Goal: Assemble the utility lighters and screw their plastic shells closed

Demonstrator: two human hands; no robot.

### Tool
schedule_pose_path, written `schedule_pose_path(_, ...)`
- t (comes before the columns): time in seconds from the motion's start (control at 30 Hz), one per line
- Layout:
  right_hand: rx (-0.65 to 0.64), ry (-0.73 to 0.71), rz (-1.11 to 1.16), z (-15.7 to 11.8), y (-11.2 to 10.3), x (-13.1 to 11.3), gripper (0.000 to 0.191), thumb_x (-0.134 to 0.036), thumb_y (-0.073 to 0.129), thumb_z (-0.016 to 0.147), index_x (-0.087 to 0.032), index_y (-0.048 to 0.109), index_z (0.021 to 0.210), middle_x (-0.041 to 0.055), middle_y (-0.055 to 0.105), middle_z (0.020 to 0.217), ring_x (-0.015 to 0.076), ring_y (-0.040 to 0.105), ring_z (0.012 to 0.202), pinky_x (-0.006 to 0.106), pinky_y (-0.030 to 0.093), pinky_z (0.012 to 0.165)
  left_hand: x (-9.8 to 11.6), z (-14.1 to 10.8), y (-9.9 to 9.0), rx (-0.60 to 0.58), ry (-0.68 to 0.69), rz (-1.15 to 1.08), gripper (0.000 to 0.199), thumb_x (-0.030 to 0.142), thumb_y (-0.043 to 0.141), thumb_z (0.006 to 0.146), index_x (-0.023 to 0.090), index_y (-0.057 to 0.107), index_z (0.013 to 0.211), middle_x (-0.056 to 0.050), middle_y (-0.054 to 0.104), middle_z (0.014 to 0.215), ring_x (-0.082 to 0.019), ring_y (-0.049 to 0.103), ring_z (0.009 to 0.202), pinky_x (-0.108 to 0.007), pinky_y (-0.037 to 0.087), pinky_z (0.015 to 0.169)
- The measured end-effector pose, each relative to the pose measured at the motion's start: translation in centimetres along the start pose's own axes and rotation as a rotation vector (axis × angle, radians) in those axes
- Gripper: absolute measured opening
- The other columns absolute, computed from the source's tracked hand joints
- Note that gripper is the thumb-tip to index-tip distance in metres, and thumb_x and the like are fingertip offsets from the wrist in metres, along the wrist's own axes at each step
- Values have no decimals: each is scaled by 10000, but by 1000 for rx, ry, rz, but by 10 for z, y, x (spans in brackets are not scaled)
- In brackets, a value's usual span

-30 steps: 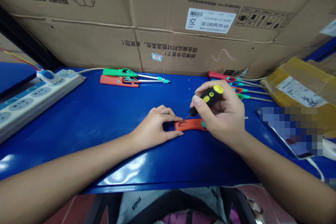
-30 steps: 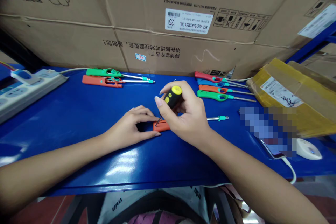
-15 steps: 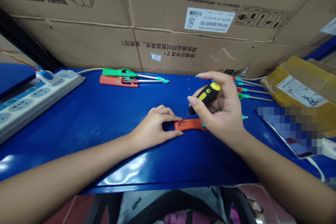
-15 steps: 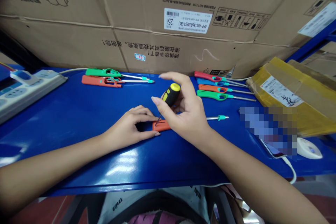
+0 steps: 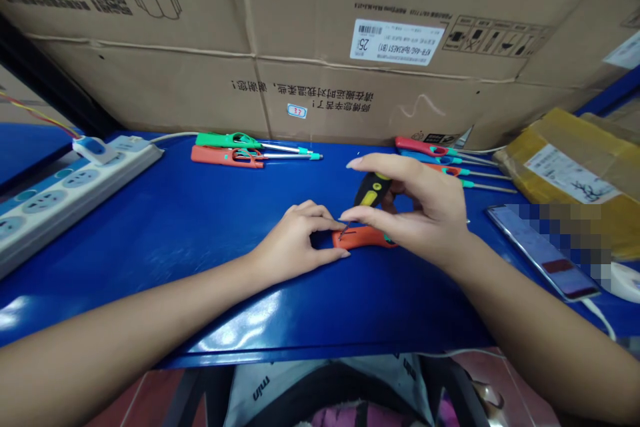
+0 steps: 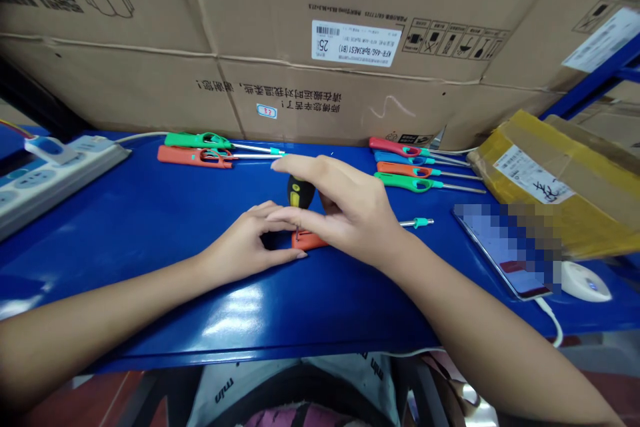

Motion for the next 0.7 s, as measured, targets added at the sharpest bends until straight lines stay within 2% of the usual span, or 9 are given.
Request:
schedule_pose_path(0.07,-6,-20,-28,3,-1,-1,476,-345,802,844,-364,677,1303,28,730,1236,200,688,802,367,624,714,0,0,0,3,4,-5,332,384,848,809,216,777,1087,-46,749,1004,-245,644,949,-420,486,881)
schedule_pose_path(0.17,-88,-35,12,6,-1,-3,466,-324,640,966,-356,581,1427,42,713,1260,229,707,943,401,624,807,0,0,-1,4,6,-14,310,379,855,804,199,777,1045,-45,741,986,-238,648,934,-418,486,881)
schedule_pose_path(0.23,-86,-47,-2,7,1,-3,440,-310,631,972,-356,594,1408,44,720,1202,230,702,938,410,623,824,0,0,-1,6,11,-15,308,377,857,802,193,776,1036,-45,739,981,-237,650,931,-420,485,883)
schedule_pose_path(0.37,34,-82,-114,9,4,-1,375,-325,718,920,-343,676,1293,40,725,1083,226,678,880,415,615,844,0,0,0,12,17,-14,312,378,857,802,192,774,1038,-47,742,987,-245,648,954,-428,483,899)
schedule_pose_path(0.47,-38,-70,-57,8,5,1,425,-314,589,998,-326,580,1423,60,707,1194,229,688,949,431,612,885,0,1,0,5,12,-24,330,388,857,801,189,772,1050,-50,741,993,-236,642,934,-419,488,886)
schedule_pose_path(0.57,-100,-86,29,7,5,3,426,-303,550,1017,-290,554,1443,80,677,1280,231,695,1009,411,630,850,0,0,0,5,15,-22,320,391,853,805,193,774,1044,-48,741,986,-239,644,937,-421,487,883)
schedule_pose_path(0.7,13,-104,-32,8,5,5,367,-355,742,903,-257,675,1250,68,703,1142,209,689,911,339,636,727,0,0,1,16,20,-20,311,377,858,799,190,780,1035,-49,748,991,-250,651,959,-434,484,907)
Point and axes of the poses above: each hand's wrist, its own z-axis towards the middle knuckle, its own y-axis out of the palm, x = y × z, the point moved 1 cm from there along z, towards the middle knuckle
